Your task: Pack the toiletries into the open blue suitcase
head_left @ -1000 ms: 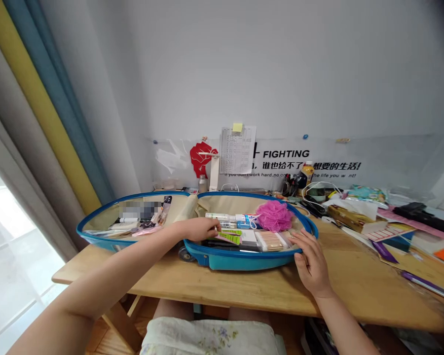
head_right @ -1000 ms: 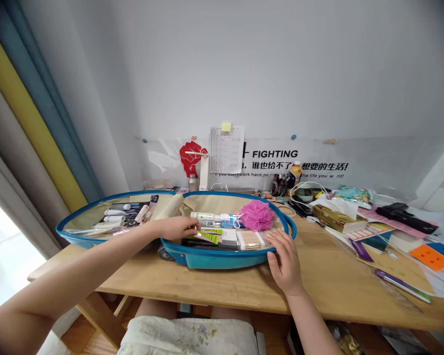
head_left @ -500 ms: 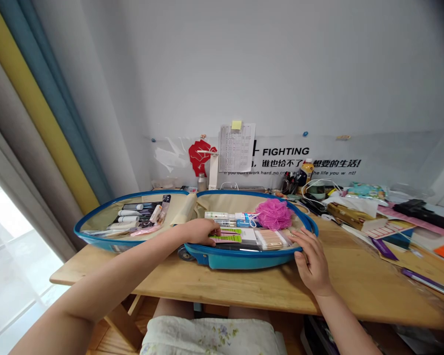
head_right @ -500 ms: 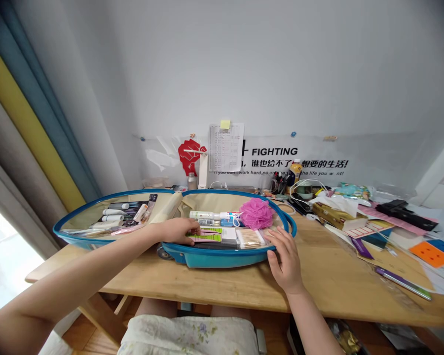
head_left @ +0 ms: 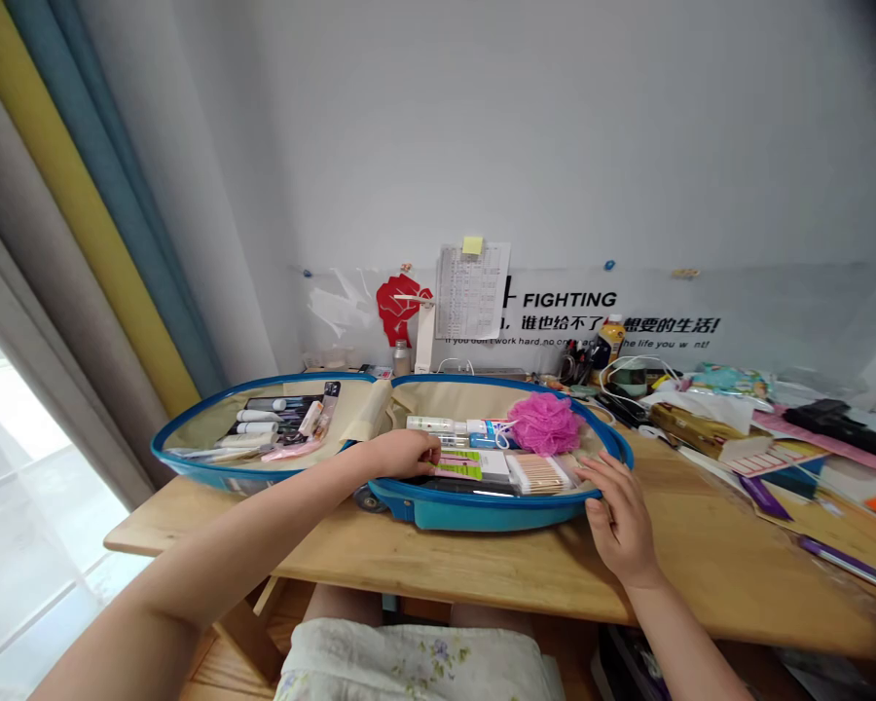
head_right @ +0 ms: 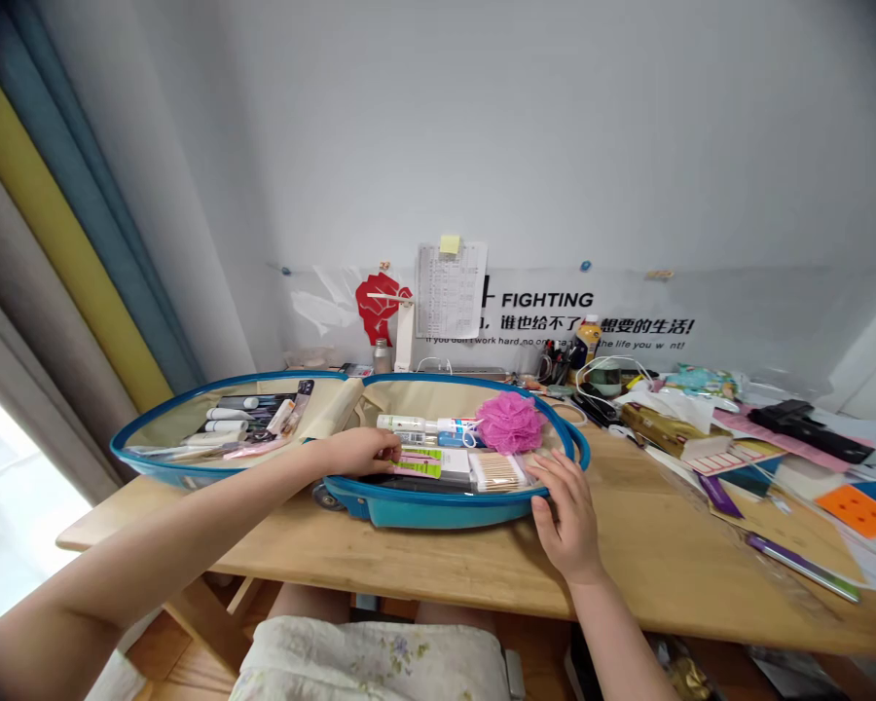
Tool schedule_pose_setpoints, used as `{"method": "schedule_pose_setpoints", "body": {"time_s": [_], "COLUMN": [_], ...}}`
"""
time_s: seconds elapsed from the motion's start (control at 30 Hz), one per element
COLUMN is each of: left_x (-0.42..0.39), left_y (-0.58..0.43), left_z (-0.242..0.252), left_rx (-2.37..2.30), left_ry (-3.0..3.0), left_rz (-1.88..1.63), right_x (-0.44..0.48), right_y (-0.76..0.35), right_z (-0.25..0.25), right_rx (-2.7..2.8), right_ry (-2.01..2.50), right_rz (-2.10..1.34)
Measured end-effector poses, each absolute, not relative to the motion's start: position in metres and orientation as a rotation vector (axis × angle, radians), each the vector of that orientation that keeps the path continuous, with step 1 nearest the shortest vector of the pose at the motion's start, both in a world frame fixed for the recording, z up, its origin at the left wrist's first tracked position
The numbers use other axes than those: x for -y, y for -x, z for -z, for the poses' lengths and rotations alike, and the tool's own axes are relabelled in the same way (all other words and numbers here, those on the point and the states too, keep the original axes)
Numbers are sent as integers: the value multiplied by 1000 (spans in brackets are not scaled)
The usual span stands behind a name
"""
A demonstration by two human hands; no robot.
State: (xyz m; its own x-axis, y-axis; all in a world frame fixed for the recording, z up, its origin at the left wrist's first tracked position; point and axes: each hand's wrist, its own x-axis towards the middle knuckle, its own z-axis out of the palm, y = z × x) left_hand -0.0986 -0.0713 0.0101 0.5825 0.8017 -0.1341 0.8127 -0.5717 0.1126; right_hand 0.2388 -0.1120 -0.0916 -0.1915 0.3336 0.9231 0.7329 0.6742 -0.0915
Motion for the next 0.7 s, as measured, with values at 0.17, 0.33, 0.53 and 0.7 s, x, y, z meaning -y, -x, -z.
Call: {"method": "schedule_pose_setpoints", "body": {"time_s": [0.17, 0.33, 0.53, 0.7], "left_x": [77, 79, 90, 106], "left_y": [103, 165, 265, 292], "left_z": [-24, -57, -65, -46], "left_rx": [-1443, -1762, -1942, -1961], "left_ry": [-2640, -2488, -2210, -2095], "left_rz": [-59, -303, 11, 239], "right_x": [110, 110, 109, 110], "right_y": [-241, -241, -240, -240], "right_z": [93, 95, 95, 93], "right_rx": [1786, 1792, 1770, 1784], "right_ry": [843, 845, 886, 883], "right_rz": [433, 434, 401, 403]}}
